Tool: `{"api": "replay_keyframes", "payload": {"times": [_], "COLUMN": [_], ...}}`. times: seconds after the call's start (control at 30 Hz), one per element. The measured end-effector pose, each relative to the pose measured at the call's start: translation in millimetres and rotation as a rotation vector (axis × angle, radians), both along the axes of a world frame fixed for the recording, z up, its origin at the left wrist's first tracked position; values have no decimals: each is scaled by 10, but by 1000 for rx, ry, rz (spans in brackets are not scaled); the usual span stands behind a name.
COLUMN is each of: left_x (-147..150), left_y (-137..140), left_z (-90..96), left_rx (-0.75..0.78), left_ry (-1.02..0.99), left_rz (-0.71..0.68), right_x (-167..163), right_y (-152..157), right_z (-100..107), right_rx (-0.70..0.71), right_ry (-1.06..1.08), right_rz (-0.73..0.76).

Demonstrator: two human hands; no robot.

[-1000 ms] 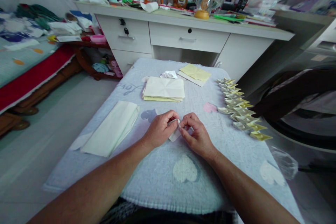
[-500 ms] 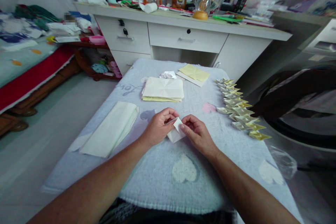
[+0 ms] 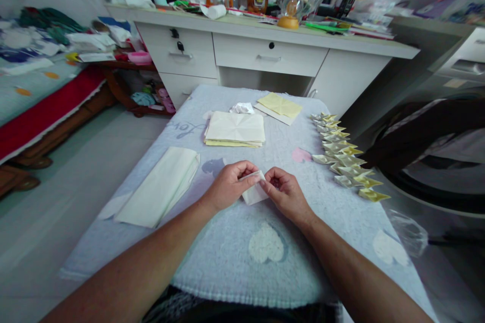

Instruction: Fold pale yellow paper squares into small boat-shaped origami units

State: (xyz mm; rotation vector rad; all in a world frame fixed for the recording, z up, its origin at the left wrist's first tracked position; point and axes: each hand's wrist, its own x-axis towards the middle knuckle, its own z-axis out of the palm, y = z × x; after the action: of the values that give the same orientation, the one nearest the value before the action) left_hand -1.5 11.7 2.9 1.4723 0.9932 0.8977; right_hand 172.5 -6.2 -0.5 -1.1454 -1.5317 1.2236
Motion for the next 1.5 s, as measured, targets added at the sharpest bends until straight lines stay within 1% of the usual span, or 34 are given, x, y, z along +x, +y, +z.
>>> {"api": "replay_keyframes", "payload": {"times": [0.17, 0.3, 0.37, 0.47, 0.57, 0.67, 0.77, 0.9, 1.0, 1.1, 1.3, 1.37, 1.5], "left_x": [-4, -1, 5, 6, -4, -14, -12, 3, 13, 17, 28, 33, 37], "left_y": [-19, -18, -9, 3, 7, 8, 15, 19, 16, 18, 41, 42, 38], "left_z": [32, 25, 3, -28, -45, -55, -61, -52, -38, -41, -66, -61, -59], "left_rx": [-4, -76, -85, -75, -53, -44, -51, -45, -29, -14, 0, -18, -50], "left_ry": [-77, -146, -164, -162, -134, -116, -110, -118, -72, -14, 70, 68, 12], "left_rz": [-13, -20, 0, 28, 41, 33, 25, 25, 19, 17, 42, 39, 24], "right_x": [23, 30, 26, 23, 29, 36, 42, 51, 56, 43, -28, -43, -41], "right_y": [9, 12, 3, -17, -30, -29, -27, -33, -32, -30, -54, -61, -58], "right_z": [-18, -16, -16, -21, -20, -12, -10, -14, -7, 3, -2, -7, -13], "right_rx": [-40, -39, 17, 188, 343, 407, 410, 356, 349, 375, 432, 437, 439], "right_ry": [73, 59, 18, -114, -287, -382, -406, -376, -368, -380, -360, -358, -366], "right_rz": [21, 48, 27, -38, -57, -42, -46, -61, -67, -69, 47, 72, 71]}}
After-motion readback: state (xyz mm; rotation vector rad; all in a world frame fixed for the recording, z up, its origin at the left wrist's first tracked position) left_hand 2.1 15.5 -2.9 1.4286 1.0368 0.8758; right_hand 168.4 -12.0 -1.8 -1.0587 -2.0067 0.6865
